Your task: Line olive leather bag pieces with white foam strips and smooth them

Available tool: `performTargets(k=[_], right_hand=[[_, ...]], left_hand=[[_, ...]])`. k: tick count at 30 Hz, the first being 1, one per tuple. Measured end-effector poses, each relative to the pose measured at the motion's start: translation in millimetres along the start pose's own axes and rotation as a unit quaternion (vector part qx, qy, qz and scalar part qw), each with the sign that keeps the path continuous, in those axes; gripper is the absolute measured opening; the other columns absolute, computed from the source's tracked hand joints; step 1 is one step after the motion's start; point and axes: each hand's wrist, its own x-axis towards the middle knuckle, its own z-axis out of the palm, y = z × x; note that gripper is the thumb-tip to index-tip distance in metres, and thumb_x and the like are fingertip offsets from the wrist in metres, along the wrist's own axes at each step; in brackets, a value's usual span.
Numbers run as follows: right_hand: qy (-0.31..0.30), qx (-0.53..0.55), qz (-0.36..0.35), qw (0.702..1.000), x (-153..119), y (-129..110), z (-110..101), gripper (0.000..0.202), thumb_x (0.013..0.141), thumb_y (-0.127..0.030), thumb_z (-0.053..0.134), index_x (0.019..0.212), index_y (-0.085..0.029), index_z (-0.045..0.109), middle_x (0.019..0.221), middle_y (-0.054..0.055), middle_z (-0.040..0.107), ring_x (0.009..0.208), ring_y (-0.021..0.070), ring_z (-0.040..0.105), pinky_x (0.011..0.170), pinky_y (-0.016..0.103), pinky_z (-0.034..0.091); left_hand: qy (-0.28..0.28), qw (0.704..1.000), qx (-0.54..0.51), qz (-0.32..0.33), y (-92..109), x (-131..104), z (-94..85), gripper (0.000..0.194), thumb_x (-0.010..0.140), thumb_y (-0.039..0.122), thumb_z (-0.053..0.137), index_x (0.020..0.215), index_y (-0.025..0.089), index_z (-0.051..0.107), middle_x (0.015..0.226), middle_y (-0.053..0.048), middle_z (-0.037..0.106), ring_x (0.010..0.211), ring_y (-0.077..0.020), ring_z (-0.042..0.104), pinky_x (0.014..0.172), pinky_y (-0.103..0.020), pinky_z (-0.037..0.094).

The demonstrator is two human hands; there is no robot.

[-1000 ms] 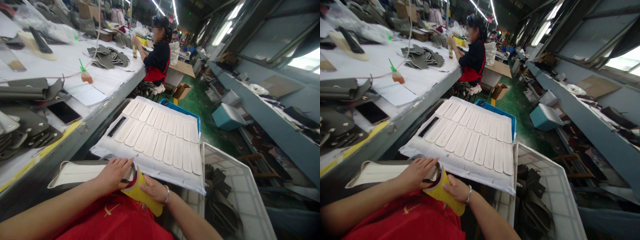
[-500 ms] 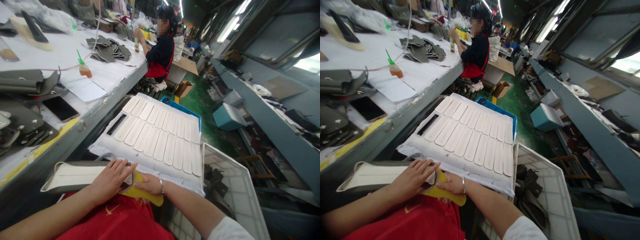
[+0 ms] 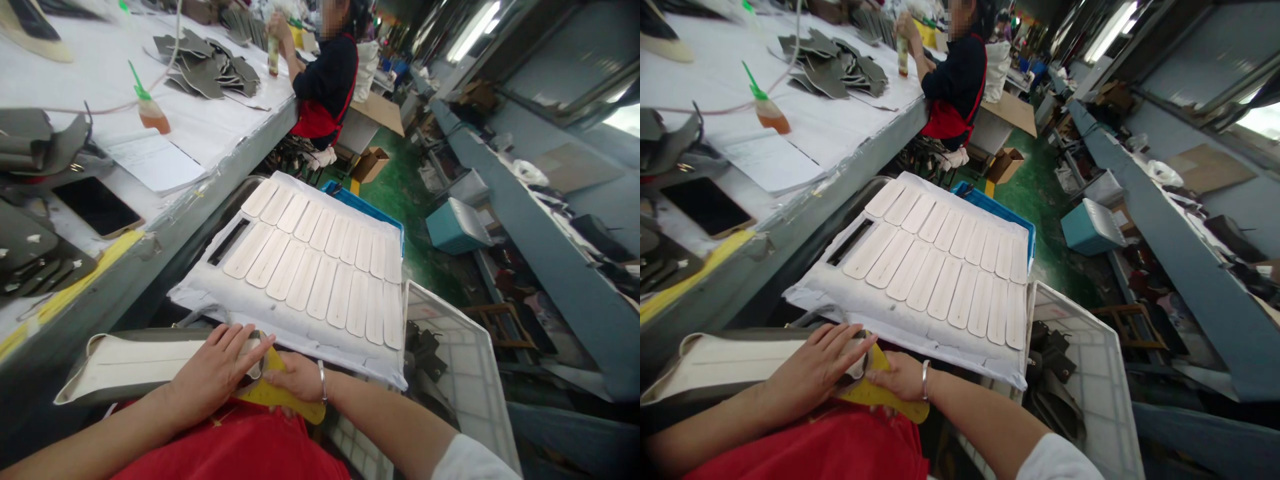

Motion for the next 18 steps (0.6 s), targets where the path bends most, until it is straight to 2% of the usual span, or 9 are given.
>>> performTargets(k=[3, 5, 8, 11, 14, 18], right_hand=[[0.021, -0.012, -0.018, 1.000, 3, 5, -1, 0.049, 0.081, -0.060, 0.051, 0.107, -0.019, 0.053, 0.069, -0.001, 0.058, 0.045, 0.0081, 0.048, 0.056, 0.028, 0.048], [0.054, -0.047, -0.055, 0.996, 6, 9, -2, 0.048, 0.080, -0.058, 0.052, 0.106, -0.018, 0.056, 0.081, 0.002, 0.060, 0.062, 0.0126, 0.055, 0.065, 0.030, 0.048], [0.073, -0.075, -0.102, 0.989, 10, 16, -1, 0.048, 0.082, -0.057, 0.050, 0.108, -0.017, 0.057, 0.094, 0.005, 0.061, 0.082, 0.0171, 0.057, 0.076, 0.031, 0.046], [0.066, -0.057, -0.108, 0.990, 15, 19, 2, 0.049, 0.085, -0.057, 0.046, 0.110, -0.017, 0.056, 0.094, 0.004, 0.061, 0.085, 0.0179, 0.058, 0.078, 0.031, 0.046], [0.074, -0.059, -0.111, 0.989, 18, 19, 6, 0.049, 0.085, -0.057, 0.044, 0.110, -0.017, 0.057, 0.094, 0.005, 0.062, 0.088, 0.0193, 0.058, 0.078, 0.030, 0.046], [0.142, -0.127, -0.125, 0.974, 22, 18, 14, 0.049, 0.086, -0.057, 0.040, 0.110, -0.017, 0.057, 0.098, 0.006, 0.062, 0.089, 0.0202, 0.058, 0.079, 0.031, 0.046]], left_hand=[[-0.003, 1.000, -0.016, 0.008, -4, 0, 0.5, 0.067, 0.088, 0.022, 0.043, 0.145, 0.029, 0.010, 0.134, -0.019, 0.044, 0.121, -0.0315, 0.042, 0.098, -0.046, 0.030], [-0.010, 0.999, -0.026, 0.016, -6, 0, 2.0, 0.070, 0.086, 0.022, 0.046, 0.145, 0.029, 0.009, 0.136, -0.018, 0.043, 0.123, -0.0312, 0.040, 0.099, -0.046, 0.029], [-0.011, 0.999, -0.035, 0.022, -9, -1, 5.8, 0.078, 0.082, 0.024, 0.051, 0.145, 0.029, 0.006, 0.138, -0.019, 0.040, 0.123, -0.0329, 0.040, 0.099, -0.047, 0.028], [0.002, 0.999, -0.038, 0.025, -11, -1, 9.8, 0.080, 0.083, 0.028, 0.052, 0.145, 0.028, 0.002, 0.137, -0.021, 0.040, 0.122, -0.0345, 0.041, 0.098, -0.048, 0.027], [0.025, 0.999, -0.034, 0.034, -14, -3, 13.5, 0.073, 0.087, 0.034, 0.048, 0.145, 0.030, 0.005, 0.136, -0.020, 0.041, 0.122, -0.0335, 0.041, 0.099, -0.046, 0.026], [0.077, 0.995, -0.027, 0.055, -20, -4, 18.6, 0.069, 0.087, 0.044, 0.047, 0.144, 0.031, 0.012, 0.135, -0.016, 0.044, 0.124, -0.0306, 0.040, 0.103, -0.044, 0.023]])
